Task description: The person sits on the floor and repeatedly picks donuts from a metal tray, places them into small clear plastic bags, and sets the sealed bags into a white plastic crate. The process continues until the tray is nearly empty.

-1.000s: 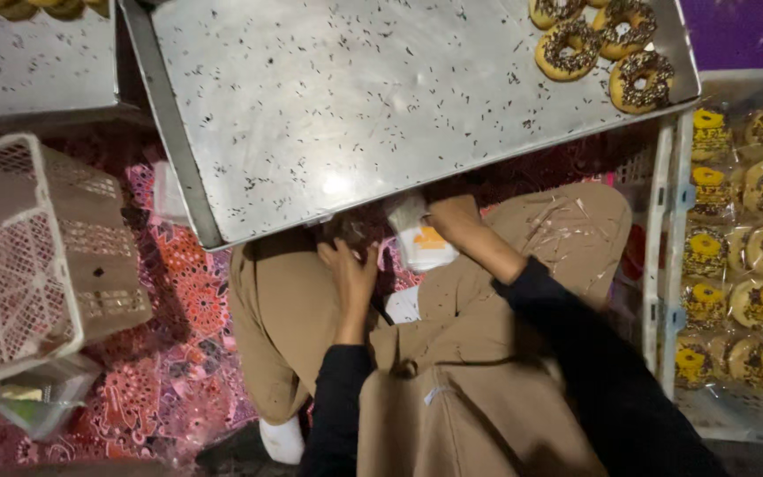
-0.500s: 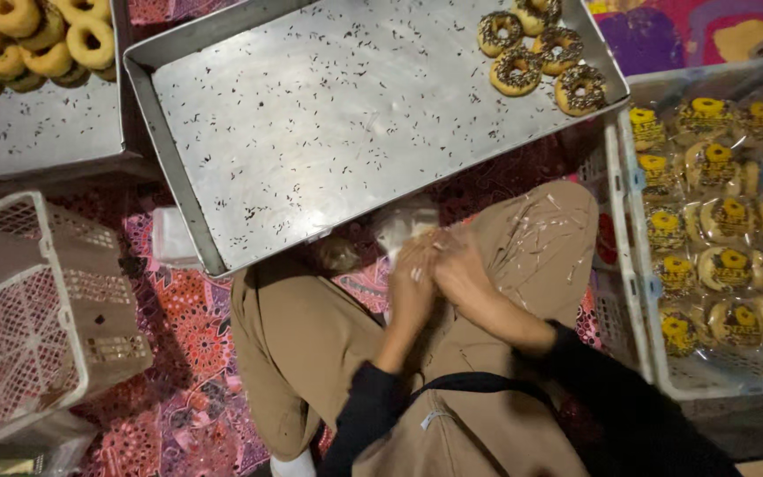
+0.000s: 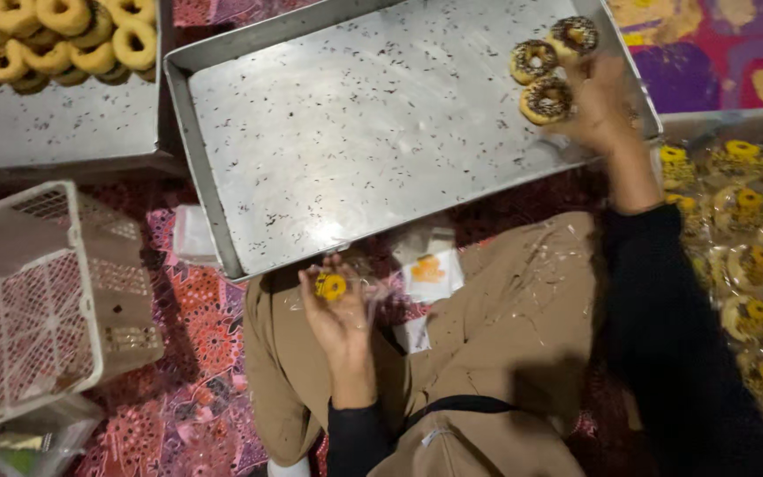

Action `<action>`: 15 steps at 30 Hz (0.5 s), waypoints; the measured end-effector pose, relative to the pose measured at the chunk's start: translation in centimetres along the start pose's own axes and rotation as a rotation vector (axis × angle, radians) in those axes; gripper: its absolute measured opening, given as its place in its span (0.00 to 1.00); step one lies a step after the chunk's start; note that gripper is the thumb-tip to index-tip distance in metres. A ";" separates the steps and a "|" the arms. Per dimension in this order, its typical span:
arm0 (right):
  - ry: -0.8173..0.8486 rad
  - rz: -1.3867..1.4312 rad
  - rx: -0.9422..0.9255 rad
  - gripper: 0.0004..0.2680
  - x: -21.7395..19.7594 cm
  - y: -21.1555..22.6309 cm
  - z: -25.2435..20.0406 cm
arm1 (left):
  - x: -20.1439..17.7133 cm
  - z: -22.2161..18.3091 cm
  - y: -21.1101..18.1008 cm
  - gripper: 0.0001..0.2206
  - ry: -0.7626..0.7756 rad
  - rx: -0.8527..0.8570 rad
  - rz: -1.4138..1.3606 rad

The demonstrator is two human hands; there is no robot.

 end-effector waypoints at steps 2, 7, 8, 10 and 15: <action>0.097 -0.457 0.020 0.35 2.2 -6.3 1.6 | -0.1 -0.4 -1.8 0.09 -0.053 0.009 0.005; 0.164 -0.188 0.205 0.32 2.9 -4.6 1.5 | 2.8 -1.0 -2.1 0.20 -0.141 -0.021 -0.045; 0.154 0.004 0.233 0.33 2.0 -1.5 0.6 | 3.3 -0.6 -1.5 0.21 -0.142 -0.051 -0.122; 0.115 0.380 0.271 0.28 0.5 6.0 -2.6 | 4.2 -0.1 -0.6 0.23 -0.148 -0.111 -0.272; 0.339 1.026 0.362 0.27 -1.5 21.4 -14.8 | 5.3 -0.9 2.0 0.23 -0.176 -0.063 -0.275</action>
Point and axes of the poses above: each hand's wrist, its own z-axis towards the middle knuckle, its own x-axis out of the palm, y = z × x, the point moved 3 cm from there along z, towards the middle knuckle, and after that the axes turned 7 degrees about x, right-handed, at the moved point
